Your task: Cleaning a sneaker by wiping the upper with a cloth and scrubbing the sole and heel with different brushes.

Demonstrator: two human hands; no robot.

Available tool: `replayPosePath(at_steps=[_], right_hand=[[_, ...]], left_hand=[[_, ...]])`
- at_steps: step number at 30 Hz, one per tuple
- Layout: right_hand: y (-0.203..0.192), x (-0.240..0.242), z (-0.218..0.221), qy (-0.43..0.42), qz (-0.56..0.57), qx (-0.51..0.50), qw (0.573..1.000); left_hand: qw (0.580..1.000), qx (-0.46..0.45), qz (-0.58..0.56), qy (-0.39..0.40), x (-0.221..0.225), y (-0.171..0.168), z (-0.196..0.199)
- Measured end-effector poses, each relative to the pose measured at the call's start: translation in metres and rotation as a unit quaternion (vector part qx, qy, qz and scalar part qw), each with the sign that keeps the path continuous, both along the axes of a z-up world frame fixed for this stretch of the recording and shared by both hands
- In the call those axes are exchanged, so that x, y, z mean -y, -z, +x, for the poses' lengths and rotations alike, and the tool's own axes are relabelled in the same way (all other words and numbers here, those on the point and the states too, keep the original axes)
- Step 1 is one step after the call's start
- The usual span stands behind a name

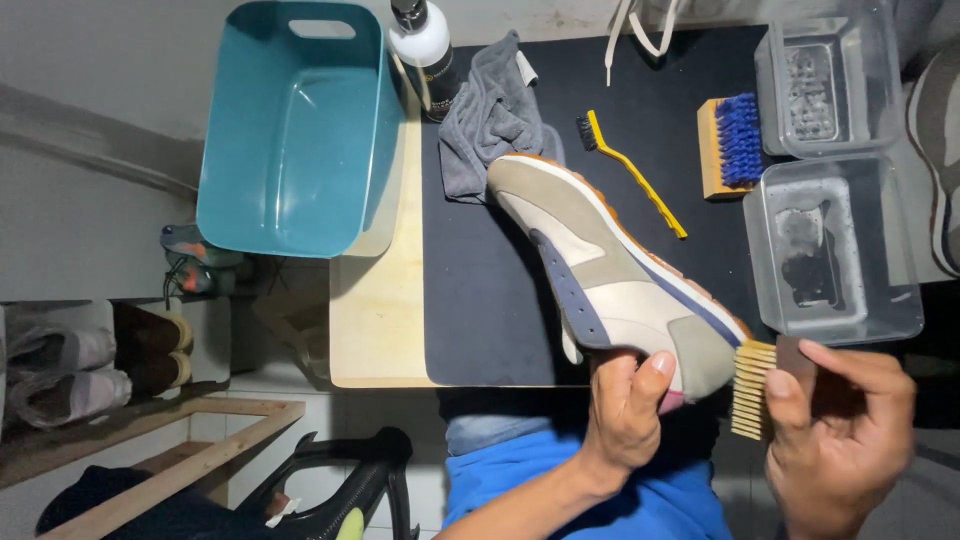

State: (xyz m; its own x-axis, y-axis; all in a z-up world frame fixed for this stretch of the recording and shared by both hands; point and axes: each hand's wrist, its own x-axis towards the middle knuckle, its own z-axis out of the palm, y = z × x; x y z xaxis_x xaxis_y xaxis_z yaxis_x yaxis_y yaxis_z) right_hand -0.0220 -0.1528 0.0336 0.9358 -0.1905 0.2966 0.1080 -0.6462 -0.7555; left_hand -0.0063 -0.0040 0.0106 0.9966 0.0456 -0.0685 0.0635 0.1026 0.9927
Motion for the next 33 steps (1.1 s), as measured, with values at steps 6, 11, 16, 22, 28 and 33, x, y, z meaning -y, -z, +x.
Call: replayPosePath(at_steps=[6,11,16,22,28,33], right_hand=[[0.02,-0.021,0.015,0.121,0.122,0.168,0.971],[0.005,-0.022,0.041,0.089,0.151,0.259,0.95],[-0.011,-0.055,0.028,0.101,0.239,0.221,0.94],[0.007,-0.043,0.004,0.1,0.221,0.183,0.953],[-0.022,-0.044,0.049,0.142,0.231,0.227,0.935],[-0.009,-0.029,0.06,0.103,0.274,0.259,0.92]], left_hand=[[0.964,-0.17,-0.169,-0.11,0.033,0.027,-0.014],[0.899,-0.212,-0.287,-0.253,0.046,0.032,-0.021],[0.901,-0.184,-0.29,-0.265,0.042,0.005,-0.006],[0.944,-0.146,-0.243,-0.167,0.028,-0.024,0.014],[0.875,-0.138,-0.439,-0.153,0.048,0.008,0.005],[0.807,-0.109,-0.497,-0.298,0.053,0.019,-0.006]])
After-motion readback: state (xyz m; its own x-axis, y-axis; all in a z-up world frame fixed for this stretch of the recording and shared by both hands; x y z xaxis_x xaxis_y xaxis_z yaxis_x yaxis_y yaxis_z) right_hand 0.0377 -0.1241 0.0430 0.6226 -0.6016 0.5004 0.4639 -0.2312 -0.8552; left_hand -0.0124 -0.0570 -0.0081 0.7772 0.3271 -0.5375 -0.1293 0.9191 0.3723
